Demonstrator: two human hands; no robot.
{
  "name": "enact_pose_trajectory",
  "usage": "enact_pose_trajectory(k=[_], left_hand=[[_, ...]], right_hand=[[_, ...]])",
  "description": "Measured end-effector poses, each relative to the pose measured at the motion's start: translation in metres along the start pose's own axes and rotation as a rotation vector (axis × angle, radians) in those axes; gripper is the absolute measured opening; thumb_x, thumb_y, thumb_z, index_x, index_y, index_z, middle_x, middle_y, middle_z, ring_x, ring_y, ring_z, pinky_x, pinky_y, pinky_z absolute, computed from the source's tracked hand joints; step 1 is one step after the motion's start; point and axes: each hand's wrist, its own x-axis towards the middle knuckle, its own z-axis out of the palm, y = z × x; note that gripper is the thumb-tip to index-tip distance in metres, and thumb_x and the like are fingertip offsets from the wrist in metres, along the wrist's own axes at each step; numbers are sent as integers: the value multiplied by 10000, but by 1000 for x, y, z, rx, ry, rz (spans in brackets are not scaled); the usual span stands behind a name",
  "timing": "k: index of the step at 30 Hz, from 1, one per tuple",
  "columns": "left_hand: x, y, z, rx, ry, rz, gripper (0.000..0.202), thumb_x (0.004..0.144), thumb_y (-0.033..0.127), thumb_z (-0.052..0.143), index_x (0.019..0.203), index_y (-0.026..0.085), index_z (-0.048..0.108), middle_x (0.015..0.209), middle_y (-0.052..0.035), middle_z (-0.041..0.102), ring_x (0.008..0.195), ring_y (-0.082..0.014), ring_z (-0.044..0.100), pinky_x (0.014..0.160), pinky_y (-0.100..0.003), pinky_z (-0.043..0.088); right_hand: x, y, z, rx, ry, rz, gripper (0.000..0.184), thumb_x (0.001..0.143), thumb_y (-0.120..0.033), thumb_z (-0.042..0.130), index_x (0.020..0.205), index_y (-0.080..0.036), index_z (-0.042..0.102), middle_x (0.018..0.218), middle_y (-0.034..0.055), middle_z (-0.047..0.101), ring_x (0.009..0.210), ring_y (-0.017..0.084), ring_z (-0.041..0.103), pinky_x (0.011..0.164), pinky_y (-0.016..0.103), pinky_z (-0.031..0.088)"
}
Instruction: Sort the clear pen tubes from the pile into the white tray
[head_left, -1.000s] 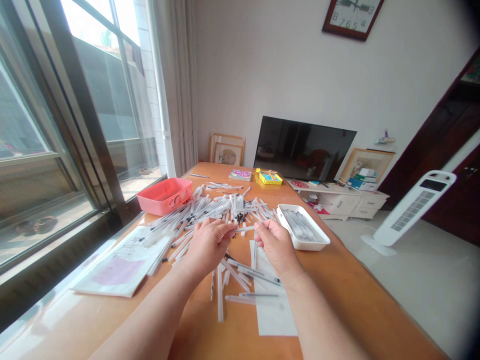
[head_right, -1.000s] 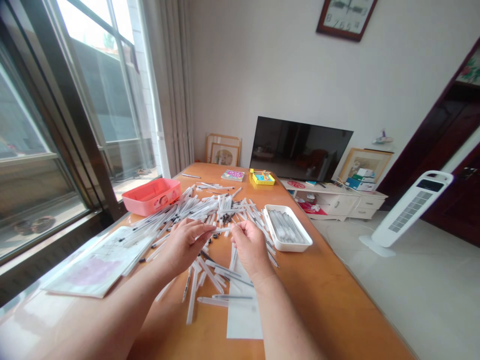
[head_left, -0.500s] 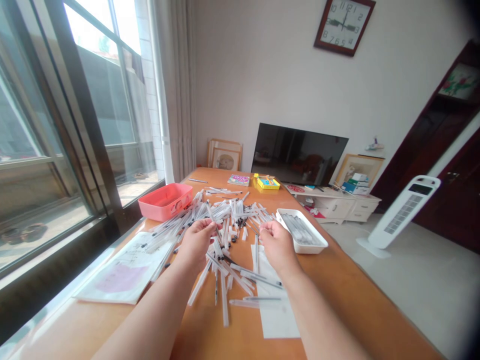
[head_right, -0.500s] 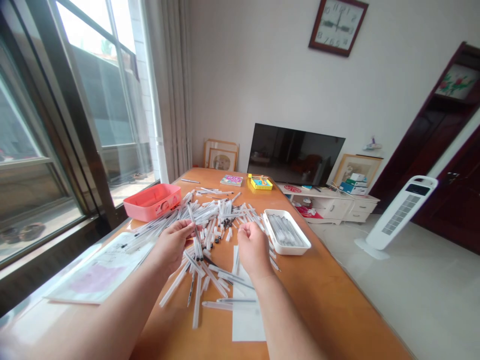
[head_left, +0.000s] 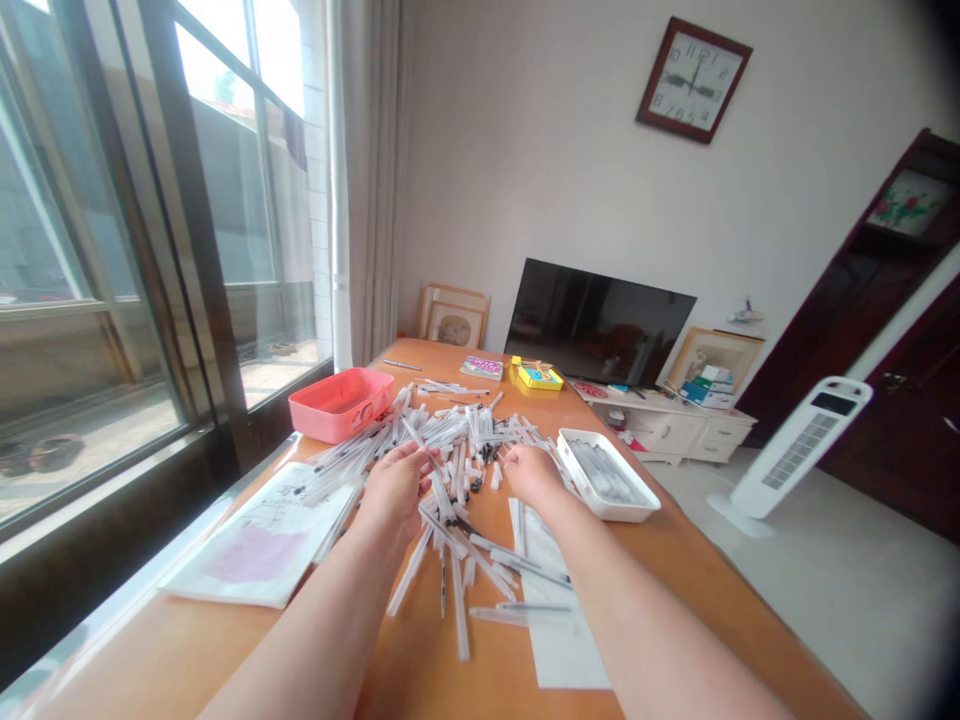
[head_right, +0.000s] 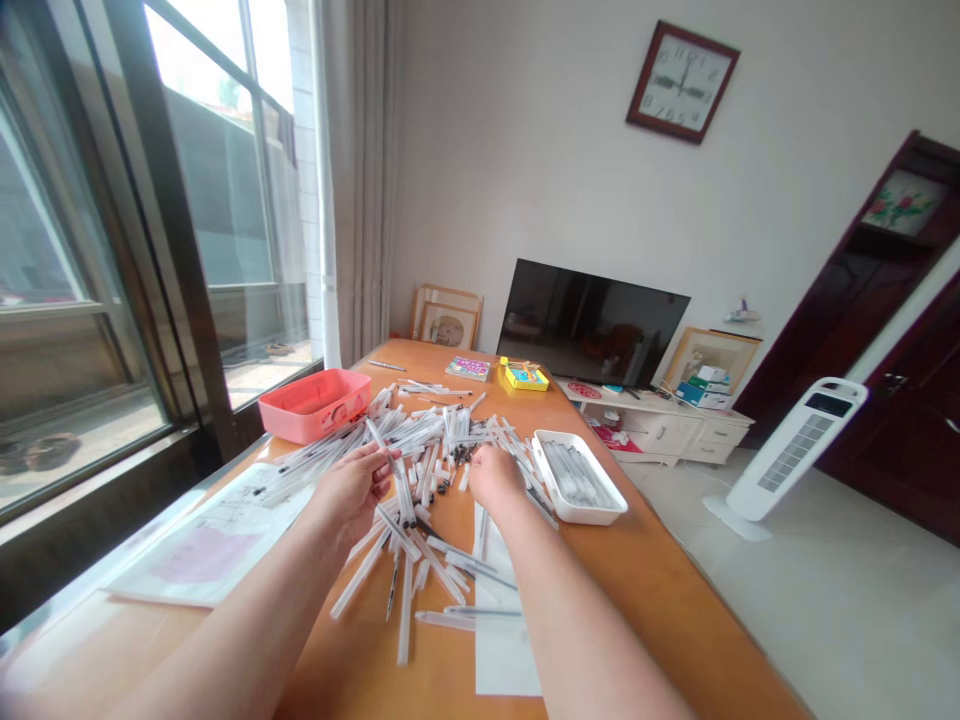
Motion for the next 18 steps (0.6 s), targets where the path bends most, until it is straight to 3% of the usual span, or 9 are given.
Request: enact_pose_trajectory(k=[3,9,18], left_hand=[[2,-1,-1,10,8,8,232,644,214,717,852,143,641,921,-71,705,556,-45,489,512,-183,302],[0,-1,0,30,19,28,271,619,250,734,858,151,652,922,-76,709,569,-63,509,513,-202,289],[-2,1,0,58,33,48,321,599,273,750,873,157,629,865,-72,714,575,-80,546,537,-215,285]], right_hand=[[15,6,11,-65,-29,43,74,716,-173,631,691,-196,697,728,67,699,681,191,608,591,260,352],[32,1,23,-137,-75,84,158,729,-241,651,850,-192,740,874,127,734,782,238,665,627,282,407],[42,-6,28,-121,-110,148,180,630,-227,727,797,-161,738,925,190,736,876,314,691,698,339,462]])
